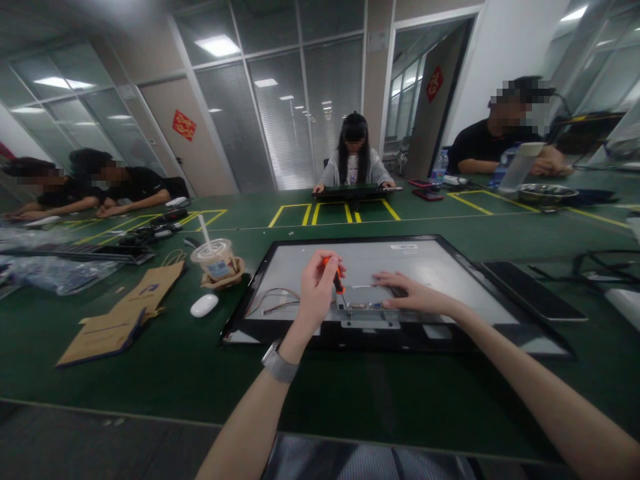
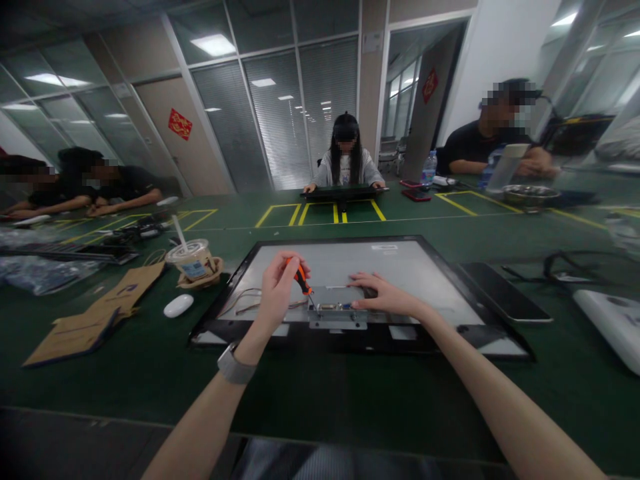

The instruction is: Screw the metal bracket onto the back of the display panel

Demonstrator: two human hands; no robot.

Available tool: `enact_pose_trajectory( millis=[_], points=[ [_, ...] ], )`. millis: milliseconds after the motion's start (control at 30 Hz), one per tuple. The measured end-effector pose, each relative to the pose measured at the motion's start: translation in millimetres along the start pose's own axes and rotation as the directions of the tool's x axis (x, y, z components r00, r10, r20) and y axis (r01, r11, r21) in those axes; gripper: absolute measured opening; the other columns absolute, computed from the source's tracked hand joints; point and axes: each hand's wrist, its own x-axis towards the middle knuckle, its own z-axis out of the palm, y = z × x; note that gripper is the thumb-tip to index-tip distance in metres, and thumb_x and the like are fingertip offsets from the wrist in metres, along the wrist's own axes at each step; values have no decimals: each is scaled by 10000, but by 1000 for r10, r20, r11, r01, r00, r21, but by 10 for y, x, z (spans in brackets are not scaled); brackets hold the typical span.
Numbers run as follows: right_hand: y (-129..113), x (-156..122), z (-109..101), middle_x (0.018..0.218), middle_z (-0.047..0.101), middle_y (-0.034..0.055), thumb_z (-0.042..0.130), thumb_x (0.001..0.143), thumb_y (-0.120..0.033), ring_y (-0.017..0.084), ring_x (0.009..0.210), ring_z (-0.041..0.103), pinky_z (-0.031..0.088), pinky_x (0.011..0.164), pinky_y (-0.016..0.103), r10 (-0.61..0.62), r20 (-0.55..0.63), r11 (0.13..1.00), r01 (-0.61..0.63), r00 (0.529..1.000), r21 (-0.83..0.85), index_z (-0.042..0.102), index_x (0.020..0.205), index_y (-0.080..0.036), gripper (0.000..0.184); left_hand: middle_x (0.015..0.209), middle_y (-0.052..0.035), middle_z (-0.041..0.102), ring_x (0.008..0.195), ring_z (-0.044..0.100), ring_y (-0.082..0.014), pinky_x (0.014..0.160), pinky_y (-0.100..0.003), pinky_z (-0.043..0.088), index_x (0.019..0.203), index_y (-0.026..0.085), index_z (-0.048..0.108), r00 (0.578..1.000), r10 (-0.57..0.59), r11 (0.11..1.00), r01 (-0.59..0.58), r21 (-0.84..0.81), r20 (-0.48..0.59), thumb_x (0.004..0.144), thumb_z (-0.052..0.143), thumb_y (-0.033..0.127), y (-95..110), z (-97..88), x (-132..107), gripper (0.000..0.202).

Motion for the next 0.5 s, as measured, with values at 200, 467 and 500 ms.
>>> enact_pose_trajectory(
  millis=[200, 467, 500],
  points=[
    [20, 1, 3, 1558, 374, 36, 599, 757, -718, 295, 1471, 216, 47, 1224, 504, -13, -4, 1000, 13, 1000, 0, 583, 1328, -291, 713, 736, -6, 618, 664, 599, -112, 632, -234, 505, 851, 184, 577, 1000, 3, 1000, -3, 11, 1, 914, 548, 369, -1, -5, 2, 198],
    [-41, -23, -11, 1555, 377, 34, 605, 736, -739, 302, 1471, 216, 80, 1218, 532, 12, 3, 1000, -12, 1000, 15, 585, 1325, -312, 728, 732, -2, 614, 651, 602, -112, 619, -233, 500, 844, 178, 573, 1000, -13, 1000, 13, 19, -3, 901, 562, 404, 32, 3, 1, 232],
    [-43, -24, -12, 1554, 379, 31, 602, 736, -741, 308, 1471, 215, 82, 1215, 540, 11, 4, 1000, -11, 1000, 15, 585, 1326, -316, 727, 730, -2, 613, 649, 601, -113, 618, -233, 501, 840, 178, 571, 1000, -16, 1000, 16, 19, -5, 897, 566, 412, 37, 5, 1, 241]
  ],
)
